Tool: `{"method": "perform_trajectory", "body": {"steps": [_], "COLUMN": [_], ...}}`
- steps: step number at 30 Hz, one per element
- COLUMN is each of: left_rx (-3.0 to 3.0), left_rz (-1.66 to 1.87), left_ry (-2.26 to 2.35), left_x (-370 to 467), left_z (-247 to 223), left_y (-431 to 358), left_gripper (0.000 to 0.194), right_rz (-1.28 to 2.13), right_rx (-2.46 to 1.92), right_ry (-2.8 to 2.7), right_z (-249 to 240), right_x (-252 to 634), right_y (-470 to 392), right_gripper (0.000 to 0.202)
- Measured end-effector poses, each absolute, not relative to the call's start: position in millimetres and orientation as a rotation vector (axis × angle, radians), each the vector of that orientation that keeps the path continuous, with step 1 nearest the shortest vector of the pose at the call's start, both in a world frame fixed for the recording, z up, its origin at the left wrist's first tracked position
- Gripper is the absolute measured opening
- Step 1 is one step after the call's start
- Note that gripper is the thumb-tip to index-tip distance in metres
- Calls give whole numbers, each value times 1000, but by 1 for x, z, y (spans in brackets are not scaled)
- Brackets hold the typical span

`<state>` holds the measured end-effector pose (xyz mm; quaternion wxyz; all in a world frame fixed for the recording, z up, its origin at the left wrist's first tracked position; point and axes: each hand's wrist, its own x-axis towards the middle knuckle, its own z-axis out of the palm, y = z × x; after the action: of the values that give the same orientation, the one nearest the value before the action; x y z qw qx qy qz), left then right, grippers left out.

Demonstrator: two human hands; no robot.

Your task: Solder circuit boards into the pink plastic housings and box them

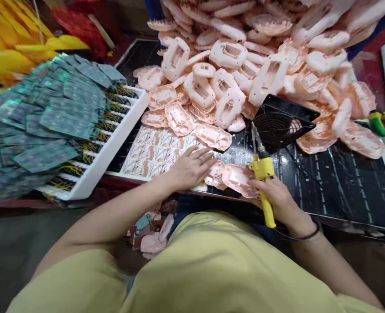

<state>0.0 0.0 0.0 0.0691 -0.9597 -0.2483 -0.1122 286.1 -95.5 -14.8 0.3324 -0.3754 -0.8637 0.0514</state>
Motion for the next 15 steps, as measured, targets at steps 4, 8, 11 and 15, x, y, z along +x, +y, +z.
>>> {"method": "perform_trajectory", "body": {"steps": [4,8,11,15], "left_rx": [-2713,-2738,-2940,-3091], "left_rz": [-271,-342,-315,-145], "left_ry": [-1177,-1290,-1057,-936], "left_x": [-5,5,11,12], "left_z": [1,1,-1,-8], "left_y": [-19,14,49,54], "left_gripper": [40,47,50,48], "right_rz": [288,340,284,242], "right_rx": [-908,-853,-922,-996], "right_ry": [-2293,-2354,-2379,-2319], "right_z": [-16,-18,-17,-17], "right_x": [288,278,276,277], "right_y": [-104,-92,-83,-89], "right_gripper": [34,40,48,54]}}
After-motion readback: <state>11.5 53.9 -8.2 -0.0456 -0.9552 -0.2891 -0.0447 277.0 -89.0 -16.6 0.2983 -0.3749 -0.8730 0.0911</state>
